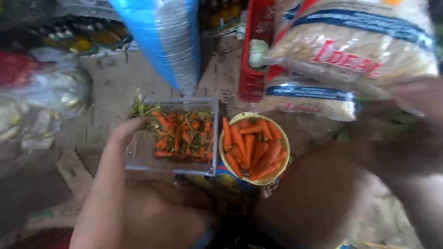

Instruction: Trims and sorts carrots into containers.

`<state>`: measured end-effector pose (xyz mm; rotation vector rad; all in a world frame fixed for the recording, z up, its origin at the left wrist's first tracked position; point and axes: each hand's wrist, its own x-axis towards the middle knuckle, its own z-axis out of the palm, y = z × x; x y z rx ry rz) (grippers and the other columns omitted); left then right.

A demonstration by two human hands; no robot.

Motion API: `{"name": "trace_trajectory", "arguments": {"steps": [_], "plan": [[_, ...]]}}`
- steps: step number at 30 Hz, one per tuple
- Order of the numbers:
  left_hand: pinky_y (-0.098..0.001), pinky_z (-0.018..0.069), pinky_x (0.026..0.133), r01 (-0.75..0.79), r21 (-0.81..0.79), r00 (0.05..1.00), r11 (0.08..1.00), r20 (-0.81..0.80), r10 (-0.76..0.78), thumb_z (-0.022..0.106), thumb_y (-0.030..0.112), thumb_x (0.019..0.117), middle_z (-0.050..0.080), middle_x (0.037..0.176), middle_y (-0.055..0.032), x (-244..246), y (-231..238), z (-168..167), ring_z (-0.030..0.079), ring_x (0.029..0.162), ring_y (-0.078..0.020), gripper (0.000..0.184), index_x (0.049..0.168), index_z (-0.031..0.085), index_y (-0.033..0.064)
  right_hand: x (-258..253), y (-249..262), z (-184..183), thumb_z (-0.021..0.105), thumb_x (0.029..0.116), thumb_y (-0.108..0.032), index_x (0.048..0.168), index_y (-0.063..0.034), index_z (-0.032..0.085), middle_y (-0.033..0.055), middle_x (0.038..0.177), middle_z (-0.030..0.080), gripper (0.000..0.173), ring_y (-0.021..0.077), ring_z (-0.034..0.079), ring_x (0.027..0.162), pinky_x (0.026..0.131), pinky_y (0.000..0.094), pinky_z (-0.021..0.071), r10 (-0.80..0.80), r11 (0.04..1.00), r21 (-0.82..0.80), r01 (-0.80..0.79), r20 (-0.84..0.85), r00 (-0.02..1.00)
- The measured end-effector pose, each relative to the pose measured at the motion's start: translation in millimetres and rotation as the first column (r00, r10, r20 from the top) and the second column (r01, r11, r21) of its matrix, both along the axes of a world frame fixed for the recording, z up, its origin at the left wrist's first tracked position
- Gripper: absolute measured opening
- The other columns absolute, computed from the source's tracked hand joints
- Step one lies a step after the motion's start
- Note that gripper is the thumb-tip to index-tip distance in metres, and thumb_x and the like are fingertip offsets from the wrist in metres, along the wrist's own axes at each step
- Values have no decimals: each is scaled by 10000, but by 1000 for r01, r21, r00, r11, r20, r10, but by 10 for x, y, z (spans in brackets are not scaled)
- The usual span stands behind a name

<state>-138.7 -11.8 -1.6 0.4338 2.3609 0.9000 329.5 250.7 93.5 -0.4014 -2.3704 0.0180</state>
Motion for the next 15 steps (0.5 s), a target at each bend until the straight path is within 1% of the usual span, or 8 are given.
{"name": "trace_trajectory", "arguments": {"steps": [2, 3, 4, 5, 8, 10, 13, 15], "plan": [[-526, 547, 930, -19, 44, 1000, 999, 11, 19, 708, 91, 925, 648, 1254, -186, 7, -47, 116, 659, 1069, -281, 482, 1385, 566, 58, -925, -364, -121, 602, 974, -116, 1213, -58, 666, 147, 1149, 693, 254, 280, 665, 1086, 934, 419, 537, 307, 952, -10, -307, 68, 949], [-500, 556, 912, -21, 64, 1000, 998, 8, 21, 710, 92, 922, 657, 1231, -170, -5, -75, 152, 665, 1041, -256, 477, 1377, 570, 63, -1345, -504, -289, 617, 958, -107, 1205, -64, 704, 150, 1099, 720, 266, 312, 697, 1029, 877, 459, 570, 399, 916, -101, -387, 166, 902], [-490, 567, 900, -29, 84, 1000, 996, -2, 29, 720, 103, 913, 671, 1208, -158, -36, -95, 174, 677, 1020, -244, 467, 1360, 589, 71, -1741, -611, -514, 630, 946, -92, 1234, -80, 698, 153, 1128, 710, 295, 340, 691, 1060, 886, 491, 579, 457, 887, -223, -405, 299, 838], [-496, 570, 909, -31, 89, 999, 996, -9, 32, 715, 114, 913, 676, 1212, -152, -77, -115, 204, 685, 1027, -244, 469, 1364, 590, 82, -2130, -694, -786, 660, 932, -68, 1304, -96, 665, 163, 1239, 673, 373, 365, 651, 1166, 960, 519, 562, 500, 861, -337, -381, 422, 756], [-487, 571, 915, -31, 153, 999, 988, -7, 32, 715, 73, 887, 673, 1226, -139, -143, -157, 286, 679, 1052, -232, 484, 1355, 597, 93, -3189, -913, -1645, 817, 817, -73, 1560, -154, 432, 159, 1604, 398, 841, 409, 422, 1438, 1132, 589, 415, 579, 810, -526, -260, 645, 499], [-502, 551, 949, -25, 164, 1000, 986, 6, 24, 726, 63, 885, 666, 1250, -149, -124, -201, 347, 664, 1105, -248, 482, 1350, 601, 81, -3684, -1034, -2214, 841, 832, -211, 1560, -164, 430, 150, 1621, 383, 838, 399, 406, 1459, 1140, 600, 403, 613, 786, -553, -278, 636, 469], [-521, 548, 957, 31, 146, 999, 989, 8, -32, 725, 88, 894, 664, 1249, -156, -140, -321, 324, 662, 1120, -261, 488, 1361, 584, 86, -4086, -1118, -2843, 693, 955, -383, 1552, -132, 446, 149, 1603, 425, 693, 373, 413, 1464, 1170, 582, 365, 554, 827, -515, -225, 679, 483], [-532, 550, 955, 50, 140, 998, 989, 18, -53, 738, 99, 895, 659, 1263, -160, -171, -412, 293, 663, 1129, -271, 523, 1390, 568, 110, -4113, -1068, -3037, 663, 957, -513, 1599, -91, 352, 177, 1616, 397, 829, 365, 370, 1494, 1208, 571, 299, 484, 871, -460, -171, 751, 449]]}}
